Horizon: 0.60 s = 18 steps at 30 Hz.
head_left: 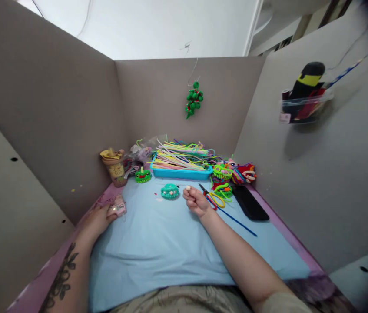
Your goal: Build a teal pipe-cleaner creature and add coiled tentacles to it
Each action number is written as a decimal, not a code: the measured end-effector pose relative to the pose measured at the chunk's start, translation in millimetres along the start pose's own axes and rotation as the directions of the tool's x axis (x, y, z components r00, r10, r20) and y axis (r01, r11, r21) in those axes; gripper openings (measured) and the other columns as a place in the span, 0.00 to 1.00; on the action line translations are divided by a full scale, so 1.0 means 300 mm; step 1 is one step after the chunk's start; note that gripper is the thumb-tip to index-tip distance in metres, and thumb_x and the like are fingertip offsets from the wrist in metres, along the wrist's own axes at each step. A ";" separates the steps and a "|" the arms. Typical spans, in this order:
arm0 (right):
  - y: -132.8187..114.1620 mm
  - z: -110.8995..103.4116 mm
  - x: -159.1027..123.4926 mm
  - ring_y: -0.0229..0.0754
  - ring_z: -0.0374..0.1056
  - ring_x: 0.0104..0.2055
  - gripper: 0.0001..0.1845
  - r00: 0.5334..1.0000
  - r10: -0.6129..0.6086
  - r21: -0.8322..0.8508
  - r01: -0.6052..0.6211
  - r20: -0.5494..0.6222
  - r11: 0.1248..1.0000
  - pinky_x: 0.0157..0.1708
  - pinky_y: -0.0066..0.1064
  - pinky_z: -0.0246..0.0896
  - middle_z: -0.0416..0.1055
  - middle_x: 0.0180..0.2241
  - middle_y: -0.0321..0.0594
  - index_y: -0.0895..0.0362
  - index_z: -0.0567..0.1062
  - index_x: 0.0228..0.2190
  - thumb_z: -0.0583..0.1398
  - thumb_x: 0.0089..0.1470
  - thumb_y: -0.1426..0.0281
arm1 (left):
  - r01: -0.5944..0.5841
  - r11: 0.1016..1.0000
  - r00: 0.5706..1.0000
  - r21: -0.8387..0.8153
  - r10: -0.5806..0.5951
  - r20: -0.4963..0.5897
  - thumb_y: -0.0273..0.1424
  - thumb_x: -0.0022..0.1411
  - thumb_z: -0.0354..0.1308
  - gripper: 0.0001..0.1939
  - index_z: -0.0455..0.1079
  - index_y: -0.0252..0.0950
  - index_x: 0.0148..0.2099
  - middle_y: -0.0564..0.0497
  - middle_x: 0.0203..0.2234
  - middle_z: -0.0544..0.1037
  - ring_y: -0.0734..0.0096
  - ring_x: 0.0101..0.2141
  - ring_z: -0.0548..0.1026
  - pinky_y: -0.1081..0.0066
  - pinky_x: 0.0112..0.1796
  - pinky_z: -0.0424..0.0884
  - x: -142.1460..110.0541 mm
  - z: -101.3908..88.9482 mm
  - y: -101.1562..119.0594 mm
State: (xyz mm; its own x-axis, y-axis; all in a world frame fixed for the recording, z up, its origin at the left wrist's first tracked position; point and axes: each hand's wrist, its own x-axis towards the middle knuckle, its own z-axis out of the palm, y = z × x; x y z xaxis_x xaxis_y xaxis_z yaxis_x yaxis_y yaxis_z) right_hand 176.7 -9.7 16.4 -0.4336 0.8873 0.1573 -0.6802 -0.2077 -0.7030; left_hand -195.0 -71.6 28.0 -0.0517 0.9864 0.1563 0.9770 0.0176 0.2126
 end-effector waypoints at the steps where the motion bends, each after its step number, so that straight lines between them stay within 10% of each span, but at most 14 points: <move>1: -0.004 -0.001 -0.004 0.28 0.38 0.19 0.16 1.000 -0.009 0.007 0.009 0.010 1.000 0.10 0.14 0.31 0.51 0.21 0.29 0.57 0.66 0.25 0.68 0.37 0.68 | -0.008 1.000 1.000 -0.005 0.008 0.009 0.36 0.55 0.54 0.16 0.69 0.36 0.45 0.42 0.40 0.76 0.57 0.41 0.73 0.65 0.40 0.66 0.003 0.000 0.000; 6: -0.010 -0.004 -0.009 0.29 0.37 0.19 0.18 0.999 -0.026 0.033 0.025 0.026 0.999 0.09 0.14 0.30 0.50 0.22 0.29 0.56 0.64 0.25 0.68 0.36 0.66 | -0.052 0.994 0.983 -0.100 0.033 -0.178 0.33 0.61 0.44 0.18 0.65 0.33 0.49 0.40 0.40 0.74 0.57 0.41 0.72 0.62 0.40 0.68 -0.007 -0.013 0.070; 10: -0.005 -0.001 -0.011 0.29 0.37 0.19 0.17 0.999 -0.024 0.031 0.023 0.041 0.999 0.09 0.13 0.30 0.50 0.22 0.29 0.56 0.64 0.24 0.68 0.37 0.66 | -0.312 0.913 0.924 -0.265 0.227 -0.306 0.33 0.56 0.52 0.26 0.57 0.35 0.57 0.42 0.46 0.71 0.58 0.46 0.70 0.62 0.44 0.67 -0.041 0.022 0.247; 18: 0.021 0.011 -0.015 0.26 0.36 0.18 0.16 0.993 0.056 -0.008 -0.056 0.105 0.998 0.10 0.13 0.30 0.52 0.20 0.28 0.57 0.66 0.23 0.68 0.37 0.67 | -0.550 0.671 0.829 -0.498 0.511 -0.227 0.26 0.57 0.54 0.17 0.63 0.36 0.50 0.45 0.37 0.70 0.66 0.37 0.70 0.69 0.39 0.70 -0.133 0.135 0.532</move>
State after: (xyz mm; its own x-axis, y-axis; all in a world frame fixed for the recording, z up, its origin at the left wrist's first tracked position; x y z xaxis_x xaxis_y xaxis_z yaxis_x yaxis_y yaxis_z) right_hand 172.4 -16.3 13.4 -0.5309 0.8259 0.1899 -0.6506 -0.2536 -0.7159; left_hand -28.5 -101.4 16.7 0.4099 0.7895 0.4569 0.5805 -0.6121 0.5369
